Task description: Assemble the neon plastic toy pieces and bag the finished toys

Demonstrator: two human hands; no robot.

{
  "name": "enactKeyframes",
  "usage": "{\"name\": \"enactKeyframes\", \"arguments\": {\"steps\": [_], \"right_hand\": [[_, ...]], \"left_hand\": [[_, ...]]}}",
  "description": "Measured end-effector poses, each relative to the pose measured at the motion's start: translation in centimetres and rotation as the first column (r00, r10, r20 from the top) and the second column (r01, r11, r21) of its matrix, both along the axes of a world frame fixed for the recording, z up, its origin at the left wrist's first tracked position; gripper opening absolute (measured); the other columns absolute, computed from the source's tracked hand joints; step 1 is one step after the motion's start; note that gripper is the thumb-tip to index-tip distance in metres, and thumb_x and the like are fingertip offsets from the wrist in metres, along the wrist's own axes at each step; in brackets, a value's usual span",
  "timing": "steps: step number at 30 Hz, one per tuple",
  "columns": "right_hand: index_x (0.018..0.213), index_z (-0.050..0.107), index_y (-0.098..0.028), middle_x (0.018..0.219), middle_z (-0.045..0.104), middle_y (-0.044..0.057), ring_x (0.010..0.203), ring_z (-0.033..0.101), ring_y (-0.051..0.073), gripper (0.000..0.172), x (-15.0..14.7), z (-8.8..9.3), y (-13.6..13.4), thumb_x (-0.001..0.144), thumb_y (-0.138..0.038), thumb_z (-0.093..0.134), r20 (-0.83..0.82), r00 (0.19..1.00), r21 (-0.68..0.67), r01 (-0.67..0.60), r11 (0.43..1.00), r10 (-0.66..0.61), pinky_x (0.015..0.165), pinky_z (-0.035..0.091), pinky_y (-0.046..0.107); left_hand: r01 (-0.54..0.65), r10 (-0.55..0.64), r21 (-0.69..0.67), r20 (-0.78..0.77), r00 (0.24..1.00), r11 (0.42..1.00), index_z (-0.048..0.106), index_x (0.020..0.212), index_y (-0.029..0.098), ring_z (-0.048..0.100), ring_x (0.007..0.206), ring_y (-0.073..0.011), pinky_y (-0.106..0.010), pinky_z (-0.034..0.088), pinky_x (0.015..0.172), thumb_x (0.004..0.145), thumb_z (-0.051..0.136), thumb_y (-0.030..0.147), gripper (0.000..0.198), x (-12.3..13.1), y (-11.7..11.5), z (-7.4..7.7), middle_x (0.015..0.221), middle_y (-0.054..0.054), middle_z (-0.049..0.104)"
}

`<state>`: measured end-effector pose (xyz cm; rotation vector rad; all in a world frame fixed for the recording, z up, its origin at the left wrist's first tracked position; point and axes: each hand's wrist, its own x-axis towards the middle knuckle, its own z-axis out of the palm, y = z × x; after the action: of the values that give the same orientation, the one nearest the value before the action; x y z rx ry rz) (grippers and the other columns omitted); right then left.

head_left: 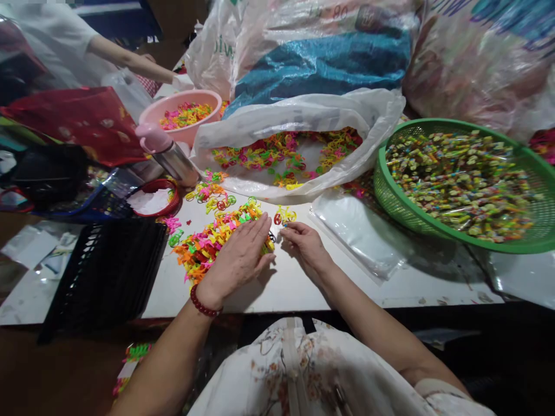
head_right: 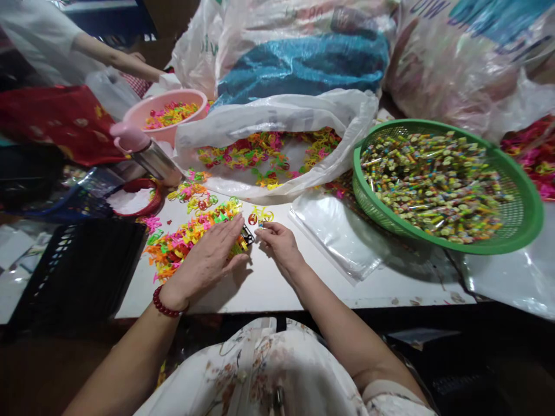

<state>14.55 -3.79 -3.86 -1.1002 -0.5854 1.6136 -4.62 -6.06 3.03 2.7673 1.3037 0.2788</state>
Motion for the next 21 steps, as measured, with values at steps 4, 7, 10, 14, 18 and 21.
{"name": "enactKeyframes", "arguments": {"steps": [4,7,10,14,18,21], "right_hand": [[0.083,0.064,-0.018,0.066,0.056,-0.006,0.056,0.047,0.007,0.039,0.1,-0.5,-0.7,0.057,-0.034,0.088,0.05,0.999,-0.014,-0.007,1.0,0.008,0.057,0.045,0.022],[0.084,0.061,-0.019,0.069,0.056,-0.005,0.06,0.05,0.009,0.039,-0.4,-0.6,-0.4,0.059,-0.037,0.086,0.045,0.997,0.024,-0.061,0.998,0.06,0.06,0.046,0.024],[0.089,0.062,-0.018,0.075,0.06,-0.002,0.067,0.054,0.013,0.037,-1.2,-1.0,0.2,0.066,-0.041,0.079,0.168,0.977,0.129,-0.152,0.98,0.129,0.066,0.048,0.027],[0.09,0.064,-0.018,0.083,0.065,0.003,0.075,0.055,0.017,0.025,-1.2,-1.7,1.0,0.08,-0.041,0.065,0.62,0.782,0.32,-0.333,0.887,0.069,0.071,0.046,0.03],[0.088,0.063,-0.019,0.084,0.062,0.003,0.075,0.054,0.016,0.015,-0.4,-1.9,1.6,0.087,-0.032,0.055,0.809,0.588,0.367,-0.525,0.768,0.016,0.07,0.043,0.027],[0.083,0.062,-0.019,0.08,0.06,0.002,0.072,0.053,0.015,0.007,0.0,-1.9,1.9,0.083,-0.02,0.055,0.877,0.48,0.331,-0.626,0.707,0.015,0.069,0.041,0.025]], "left_hand": [[-0.004,0.004,-0.012,0.004,1.0,1.0,0.014,0.154,0.014,0.026,0.146,-0.0271,-0.046,0.027,0.119,0.094,0.05,0.037,0.073,-0.1,0.1,-0.2,0.16,-0.015,0.021],[0.001,0.0,-0.022,0.012,1.0,1.0,0.014,0.153,0.014,0.026,0.146,-0.0273,-0.046,0.027,0.119,0.093,0.05,0.037,0.074,-0.1,0.1,-0.1,0.159,-0.016,0.021],[0.002,-0.002,-0.028,0.014,1.0,1.0,0.014,0.153,0.013,0.026,0.146,-0.027,-0.045,0.027,0.119,0.093,0.05,0.036,0.074,0.0,0.1,0.2,0.159,-0.016,0.022],[0.013,-0.012,-0.021,0.034,0.999,1.0,0.011,0.154,0.016,0.027,0.146,-0.0268,-0.046,0.027,0.119,0.093,0.05,0.034,0.074,0.0,0.0,0.3,0.159,-0.015,0.022],[0.007,-0.006,-0.021,0.034,0.999,1.0,0.012,0.154,0.018,0.029,0.145,-0.0274,-0.047,0.028,0.118,0.094,0.049,0.036,0.073,0.0,0.0,0.3,0.159,-0.014,0.023],[-0.001,0.002,-0.024,0.013,1.0,1.0,0.015,0.154,0.018,0.029,0.145,-0.0269,-0.045,0.028,0.118,0.094,0.05,0.036,0.072,0.0,0.0,0.4,0.16,-0.014,0.022]]}}
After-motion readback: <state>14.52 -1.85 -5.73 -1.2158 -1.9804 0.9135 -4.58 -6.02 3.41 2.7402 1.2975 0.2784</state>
